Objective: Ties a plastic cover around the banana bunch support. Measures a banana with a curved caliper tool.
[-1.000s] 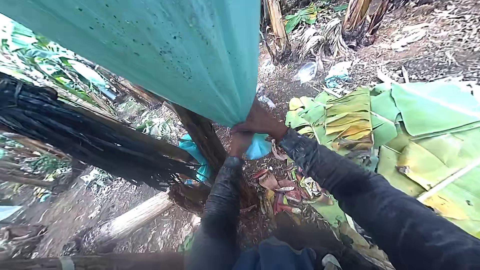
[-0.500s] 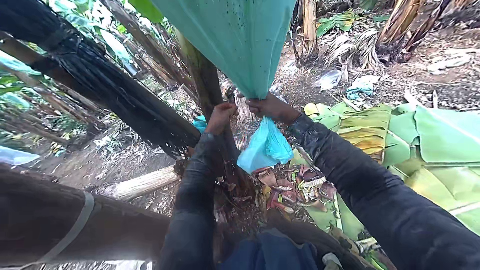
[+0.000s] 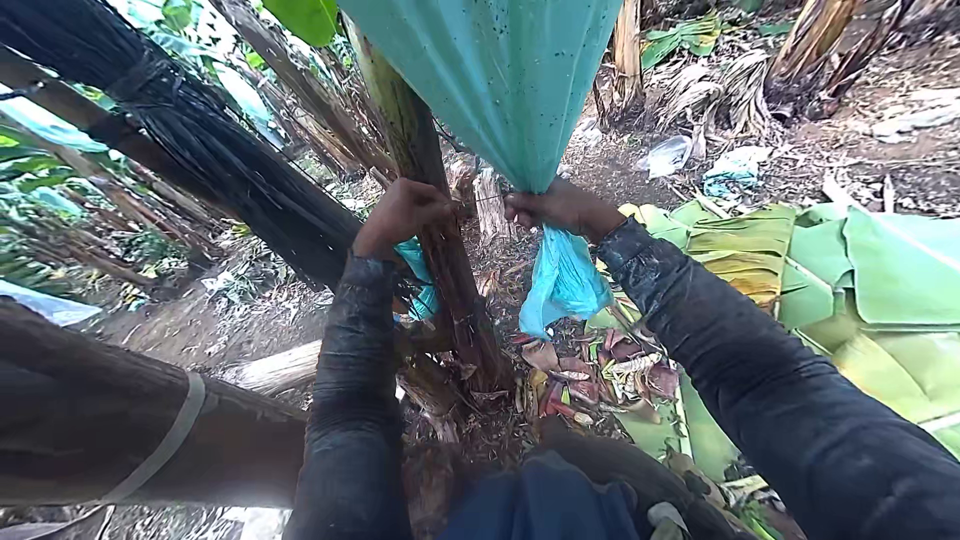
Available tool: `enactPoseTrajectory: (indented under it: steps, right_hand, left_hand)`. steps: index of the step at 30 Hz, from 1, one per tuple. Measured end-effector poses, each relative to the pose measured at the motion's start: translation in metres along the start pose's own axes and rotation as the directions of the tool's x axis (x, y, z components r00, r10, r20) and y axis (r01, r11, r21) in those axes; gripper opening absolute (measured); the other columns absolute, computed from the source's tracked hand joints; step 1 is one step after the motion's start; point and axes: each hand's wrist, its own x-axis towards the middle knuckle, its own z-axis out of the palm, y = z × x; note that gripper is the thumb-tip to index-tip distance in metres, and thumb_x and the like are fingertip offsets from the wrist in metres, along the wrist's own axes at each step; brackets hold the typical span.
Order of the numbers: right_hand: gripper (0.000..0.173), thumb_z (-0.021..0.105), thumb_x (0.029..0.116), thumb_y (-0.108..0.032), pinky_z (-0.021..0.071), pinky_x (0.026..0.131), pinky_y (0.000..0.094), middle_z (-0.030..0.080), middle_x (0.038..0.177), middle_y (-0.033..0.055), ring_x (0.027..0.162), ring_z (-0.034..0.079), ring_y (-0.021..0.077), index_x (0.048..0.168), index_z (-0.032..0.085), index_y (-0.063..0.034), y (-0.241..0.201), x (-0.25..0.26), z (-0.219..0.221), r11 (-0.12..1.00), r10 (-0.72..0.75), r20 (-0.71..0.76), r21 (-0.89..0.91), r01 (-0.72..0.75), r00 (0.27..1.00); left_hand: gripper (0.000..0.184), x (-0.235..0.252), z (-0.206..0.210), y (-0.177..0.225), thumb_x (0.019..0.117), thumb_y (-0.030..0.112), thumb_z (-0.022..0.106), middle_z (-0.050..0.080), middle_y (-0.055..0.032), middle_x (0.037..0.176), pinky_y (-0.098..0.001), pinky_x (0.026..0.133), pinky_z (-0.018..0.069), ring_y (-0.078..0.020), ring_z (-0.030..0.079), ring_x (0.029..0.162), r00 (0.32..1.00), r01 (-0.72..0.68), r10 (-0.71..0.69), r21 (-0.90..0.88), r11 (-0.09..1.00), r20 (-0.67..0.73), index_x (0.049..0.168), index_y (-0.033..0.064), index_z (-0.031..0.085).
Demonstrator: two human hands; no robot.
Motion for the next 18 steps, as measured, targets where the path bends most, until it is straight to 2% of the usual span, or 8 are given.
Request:
enactPoseTrajectory:
  steps: [3,5,8,10,12,14,16,18]
  right_hand:
    - [0.018,0.056,0.1059,-0.016,0.0522,0.058,0.0237,0.068,0.086,0.0039,0.062,0.06,0.0084,0.119,0.056,-0.0035,0.004,0.004,-0.001,1.0,-0.026,-0.008,0.014,0.026,1.0]
    - [0.026,0.06,0.1038,-0.015,0.0552,0.061,0.0263,0.066,0.082,0.0047,0.063,0.062,0.0107,0.125,0.058,-0.0008,0.013,0.006,0.005,0.993,-0.118,-0.061,0.025,0.119,0.991]
    - [0.02,0.067,0.0994,-0.02,0.0552,0.061,0.0299,0.069,0.076,0.0032,0.062,0.063,0.0113,0.108,0.065,-0.0023,0.028,0.001,0.03,0.955,-0.295,-0.286,-0.117,0.272,0.912]
    - [0.02,0.07,0.0974,-0.022,0.0596,0.062,0.0316,0.069,0.076,0.0024,0.063,0.066,0.0117,0.104,0.066,-0.0033,0.037,-0.002,0.046,0.937,-0.346,-0.353,-0.167,0.306,0.869]
    - [0.02,0.07,0.0974,-0.02,0.0596,0.062,0.0301,0.068,0.075,0.0022,0.062,0.066,0.0106,0.106,0.065,-0.0029,0.039,-0.005,0.059,0.938,-0.344,-0.334,-0.164,0.306,0.878]
    - [0.025,0.067,0.0984,-0.019,0.0604,0.065,0.0298,0.068,0.082,0.0041,0.066,0.067,0.0109,0.116,0.059,-0.0022,0.035,-0.004,0.064,0.956,-0.268,-0.278,-0.196,0.219,0.922]
    - [0.028,0.065,0.0974,-0.018,0.0604,0.067,0.0326,0.068,0.085,0.0066,0.068,0.068,0.0131,0.118,0.058,-0.0019,0.032,0.0,0.063,0.963,-0.191,-0.247,-0.236,0.132,0.95]
    - [0.027,0.062,0.0996,-0.02,0.0607,0.068,0.0362,0.068,0.085,0.0084,0.069,0.068,0.0155,0.118,0.06,-0.0016,0.03,0.002,0.059,0.952,-0.148,-0.239,-0.296,0.073,0.96]
  left_hand:
    - [0.017,-0.015,-0.023,-0.02,0.0983,0.021,0.07,0.074,-0.0064,0.089,-0.0413,0.081,0.0591,-0.0138,0.07,0.08,0.998,0.06,-0.057,0.094,0.994,-0.04,0.1,0.0057,0.076]
    - [0.018,-0.014,-0.027,-0.024,0.0977,0.021,0.069,0.074,-0.0127,0.09,-0.0526,0.083,0.0571,-0.0251,0.071,0.083,0.98,0.18,-0.152,0.253,0.951,-0.127,0.099,0.0037,0.076]
    - [0.026,0.001,-0.007,-0.007,0.0942,0.025,0.063,0.071,-0.0255,0.098,-0.0714,0.085,0.0516,-0.0461,0.069,0.097,0.884,0.464,-0.385,0.411,0.784,-0.264,0.098,0.0013,0.073]
    - [0.029,0.017,0.015,0.0,0.093,0.028,0.065,0.071,-0.0269,0.103,-0.0738,0.086,0.051,-0.0486,0.068,0.102,0.871,0.491,-0.423,0.402,0.773,-0.25,0.1,0.0019,0.074]
    - [0.026,0.029,0.04,0.004,0.0919,0.028,0.068,0.073,-0.0221,0.099,-0.0683,0.087,0.0532,-0.0422,0.07,0.098,0.933,0.353,-0.306,0.322,0.879,-0.189,0.098,0.0029,0.075]
    - [0.029,0.036,0.062,0.008,0.0907,0.022,0.075,0.073,-0.0156,0.102,-0.055,0.091,0.0566,-0.0288,0.071,0.099,0.979,0.113,-0.09,0.124,0.986,-0.181,0.11,0.0013,0.071]
    - [0.038,0.033,0.075,0.02,0.09,0.011,0.076,0.071,-0.0078,0.113,-0.0374,0.097,0.0575,-0.0131,0.068,0.106,0.988,-0.074,0.045,-0.204,0.976,-0.144,0.124,0.0009,0.064]
    - [0.036,0.027,0.073,0.029,0.0903,0.004,0.073,0.071,-0.0043,0.109,-0.0325,0.089,0.0595,-0.0088,0.069,0.098,0.996,-0.085,0.063,-0.394,0.915,-0.068,0.124,0.0025,0.062]
